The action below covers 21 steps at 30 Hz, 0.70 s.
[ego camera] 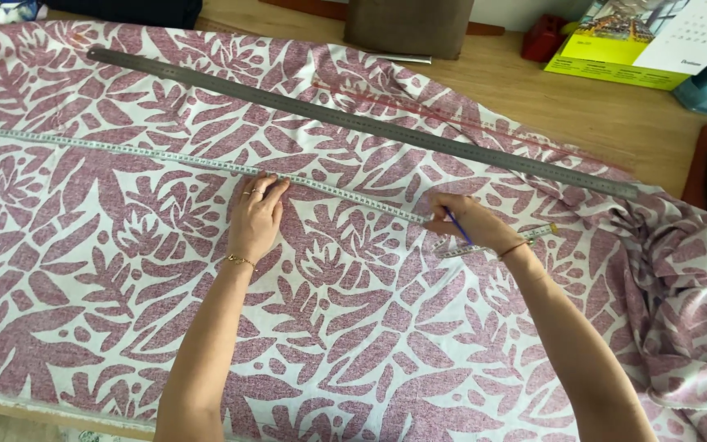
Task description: The person is measuring and marking a large piece of patterned fabric on a workbench using rulers, a measuring tape, and a pen.
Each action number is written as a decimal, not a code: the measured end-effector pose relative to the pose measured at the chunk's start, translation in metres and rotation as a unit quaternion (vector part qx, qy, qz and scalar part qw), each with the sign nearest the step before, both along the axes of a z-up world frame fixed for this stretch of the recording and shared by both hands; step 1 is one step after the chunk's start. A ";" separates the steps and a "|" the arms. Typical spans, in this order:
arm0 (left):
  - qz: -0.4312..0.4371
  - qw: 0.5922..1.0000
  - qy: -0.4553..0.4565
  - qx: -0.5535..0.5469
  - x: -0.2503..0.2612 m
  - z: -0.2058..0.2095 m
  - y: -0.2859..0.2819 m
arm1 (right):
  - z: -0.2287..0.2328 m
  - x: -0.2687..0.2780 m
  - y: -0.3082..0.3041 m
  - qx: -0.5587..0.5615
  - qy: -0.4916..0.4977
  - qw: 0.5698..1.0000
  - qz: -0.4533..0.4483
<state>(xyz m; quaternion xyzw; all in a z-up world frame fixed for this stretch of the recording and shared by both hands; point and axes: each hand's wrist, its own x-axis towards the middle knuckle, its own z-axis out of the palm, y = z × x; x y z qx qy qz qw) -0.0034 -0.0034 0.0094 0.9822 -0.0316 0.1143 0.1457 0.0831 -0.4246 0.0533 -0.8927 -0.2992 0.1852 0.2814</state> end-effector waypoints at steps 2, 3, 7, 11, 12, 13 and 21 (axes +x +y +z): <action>0.000 1.000 0.009 -0.009 0.001 -0.004 0.001 | -0.024 0.008 -0.024 0.152 0.110 0.982 0.032; -0.002 1.000 0.009 -0.010 0.000 -0.002 0.001 | -0.024 0.010 -0.036 0.152 0.110 0.982 0.030; -0.005 1.000 -0.008 0.009 -0.001 0.000 0.000 | -0.004 0.010 -0.084 0.185 0.168 0.967 -0.040; -0.010 0.999 -0.032 0.017 0.000 -0.009 0.003 | 0.008 0.012 -0.144 0.247 0.208 0.942 -0.090; -0.014 0.999 -0.031 0.017 -0.001 -0.006 0.002 | -0.007 0.016 -0.164 0.247 0.208 0.942 -0.093; -0.011 0.999 -0.030 0.011 -0.001 -0.003 0.002 | -0.022 0.020 -0.183 0.200 0.182 0.955 -0.121; -0.006 1.000 -0.022 0.009 0.001 -0.004 0.002 | -0.013 -0.001 -0.195 -0.037 -0.005 0.964 -0.263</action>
